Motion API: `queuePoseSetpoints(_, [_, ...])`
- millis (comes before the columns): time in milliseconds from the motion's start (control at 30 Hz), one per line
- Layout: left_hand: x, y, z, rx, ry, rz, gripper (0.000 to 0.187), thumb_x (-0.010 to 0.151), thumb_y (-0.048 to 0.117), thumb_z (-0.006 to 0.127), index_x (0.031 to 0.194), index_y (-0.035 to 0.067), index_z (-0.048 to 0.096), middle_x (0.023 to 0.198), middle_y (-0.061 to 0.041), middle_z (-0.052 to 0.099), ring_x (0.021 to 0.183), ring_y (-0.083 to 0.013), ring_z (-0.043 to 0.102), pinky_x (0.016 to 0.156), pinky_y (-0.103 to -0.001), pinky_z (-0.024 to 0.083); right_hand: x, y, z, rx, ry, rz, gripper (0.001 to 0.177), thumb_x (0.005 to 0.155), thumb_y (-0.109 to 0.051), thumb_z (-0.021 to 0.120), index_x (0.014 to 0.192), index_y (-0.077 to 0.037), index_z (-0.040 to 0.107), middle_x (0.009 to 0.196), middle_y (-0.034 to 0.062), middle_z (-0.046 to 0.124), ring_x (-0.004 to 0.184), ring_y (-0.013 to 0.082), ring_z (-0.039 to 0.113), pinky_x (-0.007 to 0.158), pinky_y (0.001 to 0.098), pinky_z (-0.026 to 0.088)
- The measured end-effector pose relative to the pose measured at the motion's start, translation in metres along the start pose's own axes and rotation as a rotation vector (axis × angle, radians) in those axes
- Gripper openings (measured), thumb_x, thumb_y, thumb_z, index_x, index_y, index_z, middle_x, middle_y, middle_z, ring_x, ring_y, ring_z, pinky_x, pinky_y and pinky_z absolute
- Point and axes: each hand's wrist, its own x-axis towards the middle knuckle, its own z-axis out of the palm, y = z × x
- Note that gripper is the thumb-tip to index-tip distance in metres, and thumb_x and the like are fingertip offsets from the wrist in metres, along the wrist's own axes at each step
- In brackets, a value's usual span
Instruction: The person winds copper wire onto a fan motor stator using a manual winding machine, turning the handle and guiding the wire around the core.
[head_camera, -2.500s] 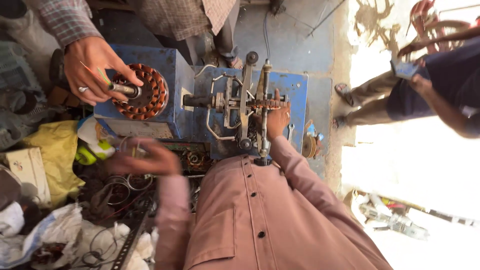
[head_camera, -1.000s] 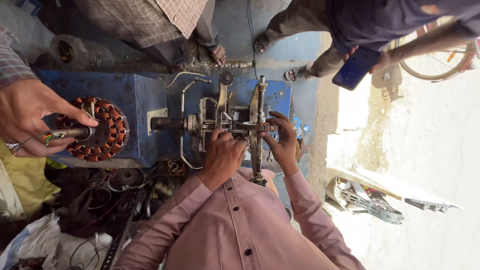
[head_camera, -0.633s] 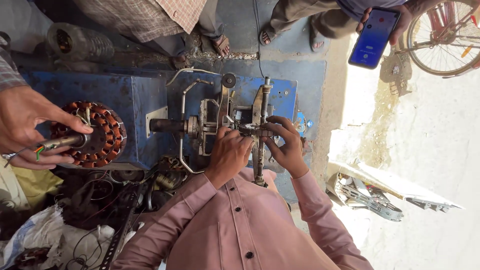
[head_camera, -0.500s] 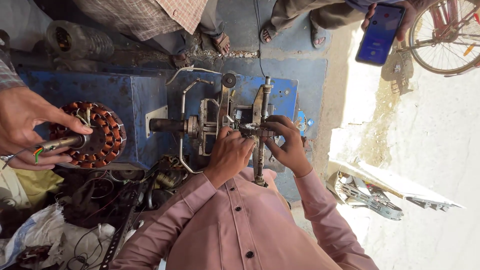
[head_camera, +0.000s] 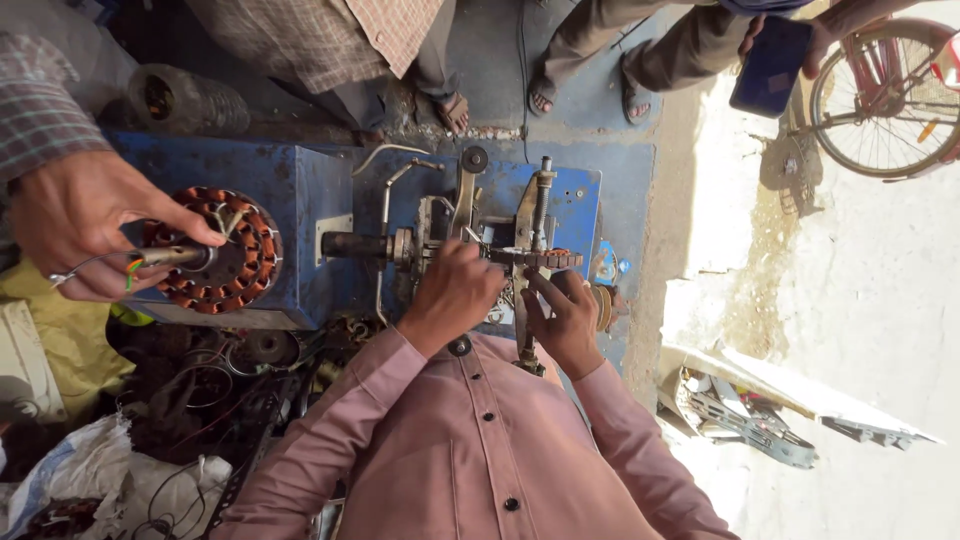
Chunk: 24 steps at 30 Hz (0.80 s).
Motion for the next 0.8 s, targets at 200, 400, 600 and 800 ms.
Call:
queuePoseSetpoints(200, [0.042, -0.011, -0.032, 0.036, -0.089, -0.146, 0.013, 0.086, 0.018, 0.077, 0.075, 0.010, 0.074, 0.079, -0.009, 0.071, 0.080, -0.0276, 0.068, 0.077, -0.045, 0.047, -0.003, -0.037, -0.008, -0.021, -0.101, 0.125, 0.049, 0.083, -0.017, 0.080, 0.130, -0.009, 0.069, 0.091, 0.0133, 0.058, 0.080, 0.0350, 0.060, 0.068, 0.0462, 0.049])
queuePoseSetpoints(400, [0.060, -0.019, -0.002, 0.127, 0.025, 0.079, 0.010, 0.080, 0.017, 0.077, 0.074, 0.009, 0.075, 0.078, -0.009, 0.071, 0.079, -0.0272, 0.073, 0.075, -0.045, 0.054, -0.019, -0.053, -0.007, -0.048, -0.052, 0.156, 0.053, 0.085, -0.021, 0.081, 0.134, -0.009, 0.065, 0.095, 0.0129, 0.060, 0.084, 0.0342, 0.061, 0.070, 0.0454, 0.049])
queuePoseSetpoints(600, [0.085, -0.042, 0.036, 0.528, -0.122, 0.251, 0.011, 0.082, 0.011, 0.070, 0.074, 0.015, 0.076, 0.080, -0.007, 0.074, 0.076, -0.0236, 0.075, 0.061, -0.037, 0.057, -0.016, -0.108, 0.006, 0.179, -0.048, -0.424, 0.063, 0.067, -0.032, 0.083, 0.123, -0.010, 0.065, 0.112, 0.0163, 0.064, 0.097, 0.0369, 0.063, 0.080, 0.0461, 0.051])
queuePoseSetpoints(800, [0.108, -0.036, 0.022, 0.518, -0.213, 0.332, 0.008, 0.081, 0.018, 0.070, 0.076, 0.018, 0.077, 0.079, -0.005, 0.076, 0.077, -0.0252, 0.075, 0.062, -0.038, 0.057, -0.017, -0.102, 0.018, 0.165, 0.162, -0.138, 0.042, 0.087, -0.022, 0.087, 0.126, -0.018, 0.071, 0.118, 0.0058, 0.065, 0.113, 0.0266, 0.064, 0.097, 0.0429, 0.053])
